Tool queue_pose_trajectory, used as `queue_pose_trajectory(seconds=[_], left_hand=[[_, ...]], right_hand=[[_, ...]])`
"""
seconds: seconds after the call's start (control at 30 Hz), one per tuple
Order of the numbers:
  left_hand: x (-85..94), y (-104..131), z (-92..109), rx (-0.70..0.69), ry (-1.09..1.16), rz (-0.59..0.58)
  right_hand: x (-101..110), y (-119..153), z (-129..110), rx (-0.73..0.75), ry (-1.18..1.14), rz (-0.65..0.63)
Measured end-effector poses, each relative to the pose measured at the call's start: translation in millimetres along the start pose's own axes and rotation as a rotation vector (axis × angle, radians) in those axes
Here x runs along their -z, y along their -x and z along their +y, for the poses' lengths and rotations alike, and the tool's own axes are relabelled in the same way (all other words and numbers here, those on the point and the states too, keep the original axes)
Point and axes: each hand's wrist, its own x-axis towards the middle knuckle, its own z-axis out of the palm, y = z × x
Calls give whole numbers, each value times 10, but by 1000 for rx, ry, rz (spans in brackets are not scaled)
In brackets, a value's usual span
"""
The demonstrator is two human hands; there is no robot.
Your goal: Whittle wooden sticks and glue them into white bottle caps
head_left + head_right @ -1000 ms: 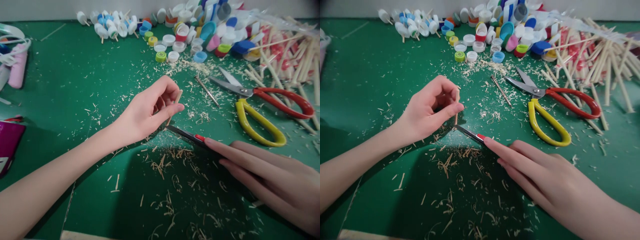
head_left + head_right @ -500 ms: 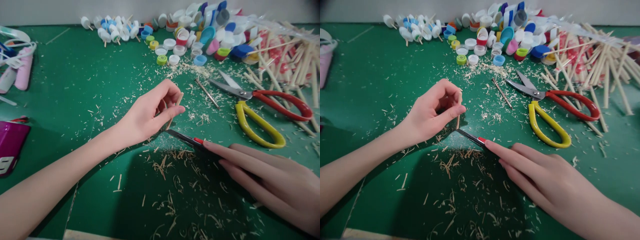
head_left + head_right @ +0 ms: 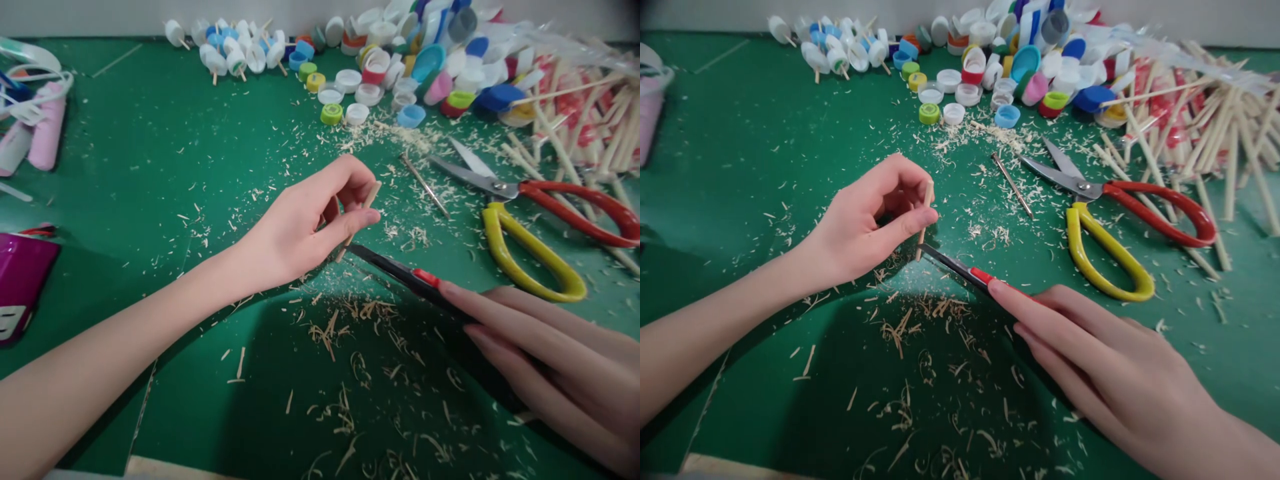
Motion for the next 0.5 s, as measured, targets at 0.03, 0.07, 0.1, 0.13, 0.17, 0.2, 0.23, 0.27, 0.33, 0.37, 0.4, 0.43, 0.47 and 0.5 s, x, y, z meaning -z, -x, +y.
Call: queue_pose_trajectory(seconds=[0.03,0.07,0.1,0.13,0.17,0.2,0.23,0.27,0.33,0.37,0.4,0.43,0.47,0.5], left_hand=[[-1,0,-1,5,11,0],[-2,-1,-2,6,18,3],[-2,-1,-2,5,21,5],[-2,-1,-1,5,21,4],[-1,-1,0,8,20,2],[1,0,0,11,19,0],[2,1,0,12,18,-1],[3,2,-2,13,16,0],[4,4,-9,10,9,0],[3,4,-14,2,3,2],[2,3,-20,-4,-4,2],[1,3,-25,-10,-10,2],[0,2,-28,-18,-14,4],[-2,1,-30,-25,-17,7]], right_hand=[[-9,0,16,25,-18,9],[-19,-2,33,62,-44,21],[-30,-5,50,95,-65,33],[-39,-9,64,108,-66,41],[-47,-13,74,119,-59,51],[-53,-15,80,125,-49,60],[-57,-16,83,129,-37,64],[-58,-14,83,130,-26,61],[-55,-8,78,135,-14,54],[-51,-4,75,135,-10,47],[-47,0,71,131,-6,40],[-43,2,67,134,0,41],[-38,2,61,136,4,46],[-33,1,54,135,9,46]])
